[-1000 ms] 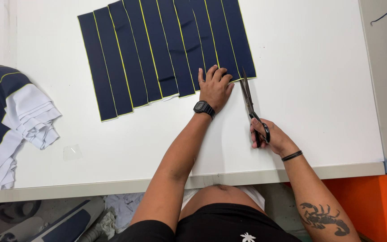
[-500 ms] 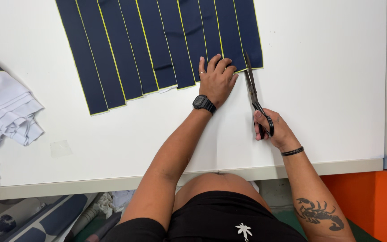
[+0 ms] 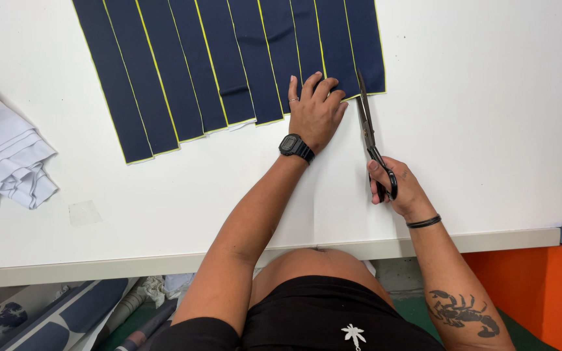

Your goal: The person uses shears to cut a large piece of dark blue fabric with yellow stripes into multiple vertical strips on a white table. The person holds the fabric with one hand and cuts along the lines with the other, producing several long fabric strips.

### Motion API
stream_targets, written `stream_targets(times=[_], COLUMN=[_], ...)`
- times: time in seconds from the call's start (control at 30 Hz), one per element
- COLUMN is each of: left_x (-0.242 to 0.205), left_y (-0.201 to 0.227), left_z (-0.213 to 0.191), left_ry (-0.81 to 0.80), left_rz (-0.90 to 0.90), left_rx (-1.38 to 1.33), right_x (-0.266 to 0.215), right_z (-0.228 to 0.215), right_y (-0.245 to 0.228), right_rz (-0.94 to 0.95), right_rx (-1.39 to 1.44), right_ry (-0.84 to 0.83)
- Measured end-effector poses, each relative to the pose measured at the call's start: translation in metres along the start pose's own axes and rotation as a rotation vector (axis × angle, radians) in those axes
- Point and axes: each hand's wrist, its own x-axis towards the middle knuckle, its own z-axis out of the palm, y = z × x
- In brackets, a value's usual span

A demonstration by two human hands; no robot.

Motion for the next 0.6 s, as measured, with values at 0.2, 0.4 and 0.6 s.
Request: stream_targets(times=[0.2,0.4,0.6], left_x=[0.0006,0.0004,0.0005], left_y=[0.0009,0.0009,0.0003], left_z=[-0.0013,-0.0018,0.0021], left_ry=[-0.004,0.0,0.021], left_rz=[-0.007,-0.007,-0.019], left_rx=[0.0,-0.002,-0.013], right_x=[0.0,0.0015,-0.0032], right_z=[-0.0024,-0.004,0.0001], right_y=[0.0024,0.0019,-0.0001], right_rz=[-0.001,0.031,0.039], right_rx=[0.03,0.031,0.021], right_ry=[-0.012,0.002,0.038])
